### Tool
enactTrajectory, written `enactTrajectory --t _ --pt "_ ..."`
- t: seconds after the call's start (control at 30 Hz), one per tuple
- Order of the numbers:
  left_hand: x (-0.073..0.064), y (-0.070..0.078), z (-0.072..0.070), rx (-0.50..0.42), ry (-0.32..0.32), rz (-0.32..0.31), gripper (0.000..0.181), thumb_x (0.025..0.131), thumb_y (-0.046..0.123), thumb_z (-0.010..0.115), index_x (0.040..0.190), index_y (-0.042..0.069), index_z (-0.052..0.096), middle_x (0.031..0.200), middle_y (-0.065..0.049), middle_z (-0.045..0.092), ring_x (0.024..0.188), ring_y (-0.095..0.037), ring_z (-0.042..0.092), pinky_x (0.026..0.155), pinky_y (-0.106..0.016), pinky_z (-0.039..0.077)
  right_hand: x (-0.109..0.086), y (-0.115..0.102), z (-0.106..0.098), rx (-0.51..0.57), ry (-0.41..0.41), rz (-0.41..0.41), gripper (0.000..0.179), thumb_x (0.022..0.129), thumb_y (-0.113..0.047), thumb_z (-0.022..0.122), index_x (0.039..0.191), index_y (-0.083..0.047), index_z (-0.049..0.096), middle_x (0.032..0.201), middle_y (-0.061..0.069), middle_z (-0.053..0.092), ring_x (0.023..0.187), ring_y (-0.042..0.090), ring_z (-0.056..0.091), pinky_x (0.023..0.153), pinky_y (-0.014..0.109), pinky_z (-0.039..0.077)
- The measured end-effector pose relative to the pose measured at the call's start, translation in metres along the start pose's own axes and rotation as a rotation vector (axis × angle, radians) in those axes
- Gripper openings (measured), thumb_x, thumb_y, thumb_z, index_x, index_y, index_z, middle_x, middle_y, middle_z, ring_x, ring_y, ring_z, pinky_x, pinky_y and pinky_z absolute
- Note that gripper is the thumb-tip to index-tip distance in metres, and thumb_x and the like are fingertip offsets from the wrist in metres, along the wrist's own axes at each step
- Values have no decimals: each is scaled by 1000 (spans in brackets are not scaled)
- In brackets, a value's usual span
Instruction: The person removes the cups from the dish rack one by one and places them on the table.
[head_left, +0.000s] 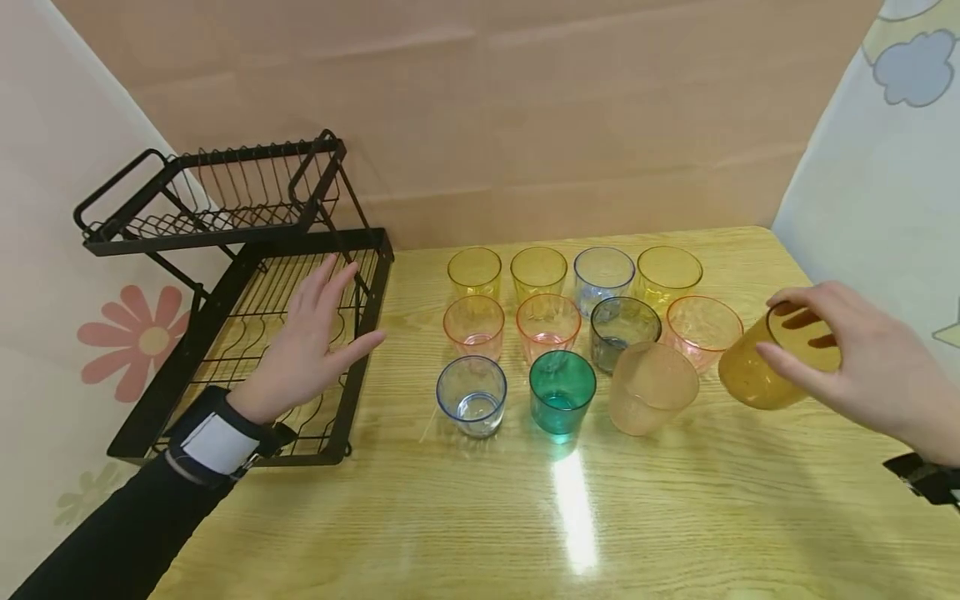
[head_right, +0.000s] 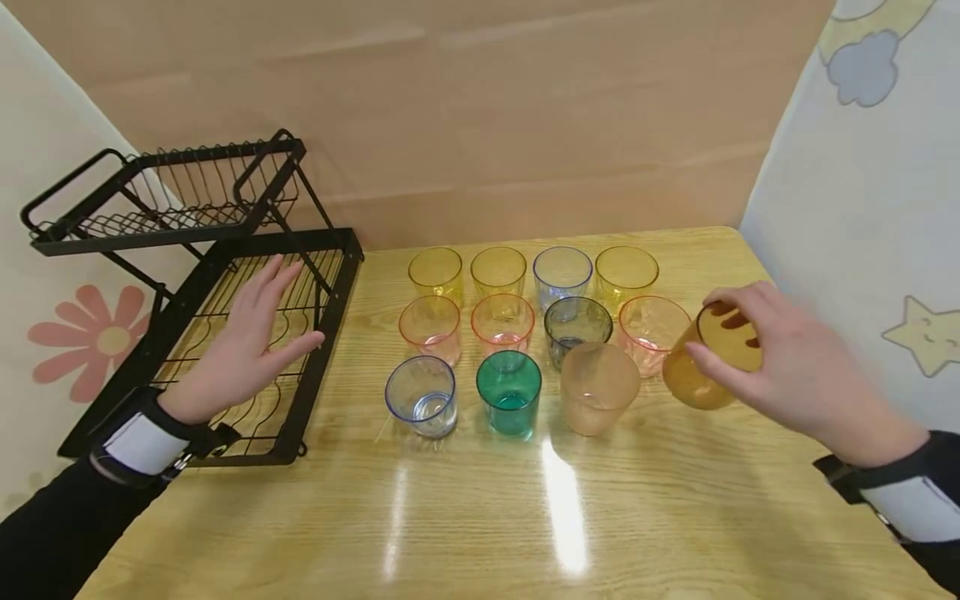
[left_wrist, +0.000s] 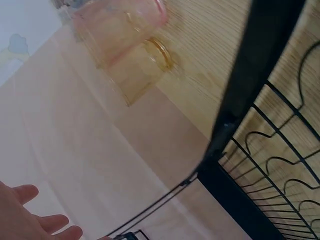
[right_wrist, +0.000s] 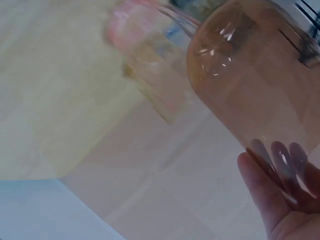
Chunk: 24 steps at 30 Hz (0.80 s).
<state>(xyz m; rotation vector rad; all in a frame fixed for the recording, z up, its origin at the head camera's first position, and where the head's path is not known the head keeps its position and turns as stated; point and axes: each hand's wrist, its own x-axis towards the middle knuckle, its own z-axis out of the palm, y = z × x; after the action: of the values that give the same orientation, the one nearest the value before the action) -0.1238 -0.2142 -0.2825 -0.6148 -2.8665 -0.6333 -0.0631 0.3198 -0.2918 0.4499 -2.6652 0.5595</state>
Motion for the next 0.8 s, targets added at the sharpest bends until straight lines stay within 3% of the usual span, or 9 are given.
enactTrajectory --t 0.17,0.27,0.5,0.8 --pt "-7 -9 6 28 36 17 88 92 47 63 156 12 14 161 -15 -2 145 -39 0 97 -74 24 -15 4 29 -74 -32 -105 47 77 -27 81 112 -7 57 103 5 56 86 29 59 60 33 46" --pt "-9 -11 9 17 42 12 88 92 46 64 156 11 15 161 -15 -2 145 -41 0 97 -74 23 -20 6 43 -68 -47 -124 48 75 -30 82 111 -8 57 102 5 56 85 29 61 55 40 47" --pt "-11 -14 16 33 47 18 86 92 45 65 154 8 19 159 -20 4 143 -44 6 98 -73 25 -33 11 63 -31 -76 -91 51 75 -32 82 113 -8 57 101 6 56 84 30 62 49 36 46" --pt "-10 -15 25 18 13 3 87 93 47 62 156 13 14 160 -17 -2 143 -46 3 99 -74 21 -37 9 70 -53 -41 -57 58 76 -38 80 117 -5 55 106 11 51 81 30 57 43 35 41"
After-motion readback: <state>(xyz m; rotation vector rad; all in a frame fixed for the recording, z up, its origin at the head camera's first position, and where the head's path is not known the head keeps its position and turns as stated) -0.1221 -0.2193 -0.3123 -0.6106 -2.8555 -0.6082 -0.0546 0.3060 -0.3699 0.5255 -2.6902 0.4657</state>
